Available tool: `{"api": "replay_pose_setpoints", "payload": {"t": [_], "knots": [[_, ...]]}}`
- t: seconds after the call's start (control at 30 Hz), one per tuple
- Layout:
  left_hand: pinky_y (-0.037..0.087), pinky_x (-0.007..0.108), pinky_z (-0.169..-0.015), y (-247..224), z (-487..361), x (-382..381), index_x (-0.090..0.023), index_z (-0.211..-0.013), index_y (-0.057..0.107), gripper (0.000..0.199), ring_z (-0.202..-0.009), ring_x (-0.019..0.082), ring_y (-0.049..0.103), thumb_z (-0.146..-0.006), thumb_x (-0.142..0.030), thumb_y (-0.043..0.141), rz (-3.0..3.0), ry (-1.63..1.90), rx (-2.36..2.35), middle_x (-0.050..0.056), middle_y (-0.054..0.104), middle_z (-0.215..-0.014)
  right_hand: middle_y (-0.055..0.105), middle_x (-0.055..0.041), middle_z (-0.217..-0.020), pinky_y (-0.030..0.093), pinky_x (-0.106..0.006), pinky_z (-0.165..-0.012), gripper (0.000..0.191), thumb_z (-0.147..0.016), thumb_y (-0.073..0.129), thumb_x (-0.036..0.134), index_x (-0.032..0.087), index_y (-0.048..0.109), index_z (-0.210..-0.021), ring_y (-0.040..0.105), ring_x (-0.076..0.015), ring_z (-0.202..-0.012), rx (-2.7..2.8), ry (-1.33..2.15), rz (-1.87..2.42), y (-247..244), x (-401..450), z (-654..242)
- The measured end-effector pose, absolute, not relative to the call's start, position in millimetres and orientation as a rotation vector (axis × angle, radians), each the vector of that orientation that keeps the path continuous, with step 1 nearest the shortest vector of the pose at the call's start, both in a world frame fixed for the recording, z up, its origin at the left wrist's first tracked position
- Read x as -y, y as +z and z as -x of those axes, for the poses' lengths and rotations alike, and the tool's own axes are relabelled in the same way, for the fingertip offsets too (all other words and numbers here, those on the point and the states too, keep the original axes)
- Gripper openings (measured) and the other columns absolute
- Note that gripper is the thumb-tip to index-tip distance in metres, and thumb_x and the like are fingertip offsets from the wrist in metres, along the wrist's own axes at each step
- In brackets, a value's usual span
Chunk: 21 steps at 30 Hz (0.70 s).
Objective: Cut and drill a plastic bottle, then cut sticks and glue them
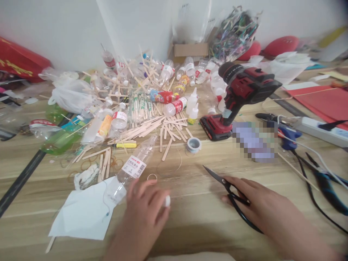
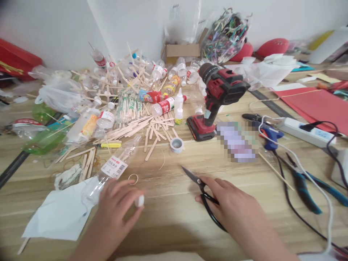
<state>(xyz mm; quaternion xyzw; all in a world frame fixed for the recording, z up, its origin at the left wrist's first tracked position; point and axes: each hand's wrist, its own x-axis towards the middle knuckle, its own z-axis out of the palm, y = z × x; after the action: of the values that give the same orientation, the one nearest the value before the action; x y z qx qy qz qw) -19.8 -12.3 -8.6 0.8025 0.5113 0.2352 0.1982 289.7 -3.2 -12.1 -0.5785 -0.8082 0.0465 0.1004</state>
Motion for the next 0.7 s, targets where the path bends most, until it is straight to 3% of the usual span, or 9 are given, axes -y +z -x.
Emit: {"api": "replay_pose_setpoints", "payload": {"t": [0.03,0.1,0.17,0.23,0.4,0.53,0.7], "knots": [[0.035,0.057,-0.106,-7,22,12,-0.029,-0.103,0.066,0.024,-0.108,0.03,0.062,-0.083,-0.017,0.059,-2.299,0.721,-1.52,0.002,0.074,-0.098,0.074,-0.0063,-0.097,0.056,-0.03,-0.048,0.032,-0.092,0.051,0.037,0.022,0.061,-0.119,0.073,-0.0246,-0.075,2.394,0.11,1.703,-13,5,-293],[0.042,0.046,-0.1,-4,25,12,-0.028,-0.115,0.06,0.027,-0.11,0.027,0.061,-0.088,-0.027,0.058,-2.186,0.792,-1.635,0.006,0.071,-0.11,0.073,-0.0069,-0.1,0.057,-0.029,-0.052,0.036,-0.094,0.048,0.032,0.019,0.054,-0.127,0.072,-0.0226,-0.077,2.411,0.092,1.633,-15,9,-293],[0.047,0.04,-0.091,-3,27,13,-0.027,-0.113,0.059,0.024,-0.108,0.026,0.061,-0.09,-0.033,0.055,-2.13,0.856,-1.666,0.004,0.071,-0.1,0.072,-0.0068,-0.101,0.057,-0.027,-0.059,0.044,-0.091,0.047,0.022,0.018,0.047,-0.135,0.072,-0.02,-0.079,2.486,0.14,1.518,-15,15,-283],[0.044,0.046,-0.09,-5,29,11,-0.026,-0.103,0.063,0.018,-0.098,0.029,0.062,-0.088,-0.034,0.057,-2.257,0.748,-1.707,0.004,0.07,-0.09,0.07,-0.0037,-0.094,0.055,-0.026,-0.06,0.051,-0.085,0.051,0.013,0.02,0.046,-0.136,0.07,-0.0183,-0.076,2.636,0.236,1.358,-17,19,-266],[0.045,0.041,-0.077,-4,36,5,-0.022,-0.103,0.06,0.023,-0.083,0.026,0.061,-0.093,-0.04,0.05,-2.232,0.758,-1.934,0.004,0.066,-0.08,0.06,0.0008,-0.077,0.043,-0.029,-0.053,0.044,-0.081,0.065,0.013,0.022,0.056,-0.123,0.059,-0.0186,-0.063,2.906,0.191,0.932,-25,24,-222],[0.046,0.038,-0.077,-2,34,9,-0.023,-0.105,0.057,0.02,-0.082,0.023,0.061,-0.093,-0.038,0.052,-2.274,0.796,-1.842,0.001,0.064,-0.081,0.057,0.001,-0.075,0.038,-0.029,-0.05,0.038,-0.082,0.064,0.015,0.024,0.059,-0.119,0.055,-0.0186,-0.06,2.888,0.13,0.917,-32,24,-207],[0.047,0.037,-0.077,-7,33,15,-0.025,-0.107,0.057,0.019,-0.083,0.023,0.062,-0.092,-0.036,0.053,-2.246,0.732,-1.814,0.001,0.065,-0.081,0.062,-0.0026,-0.083,0.046,-0.027,-0.052,0.041,-0.084,0.052,0.01,0.022,0.06,-0.123,0.063,-0.0189,-0.067,2.791,0.018,1.123,-39,9,-250]]}}
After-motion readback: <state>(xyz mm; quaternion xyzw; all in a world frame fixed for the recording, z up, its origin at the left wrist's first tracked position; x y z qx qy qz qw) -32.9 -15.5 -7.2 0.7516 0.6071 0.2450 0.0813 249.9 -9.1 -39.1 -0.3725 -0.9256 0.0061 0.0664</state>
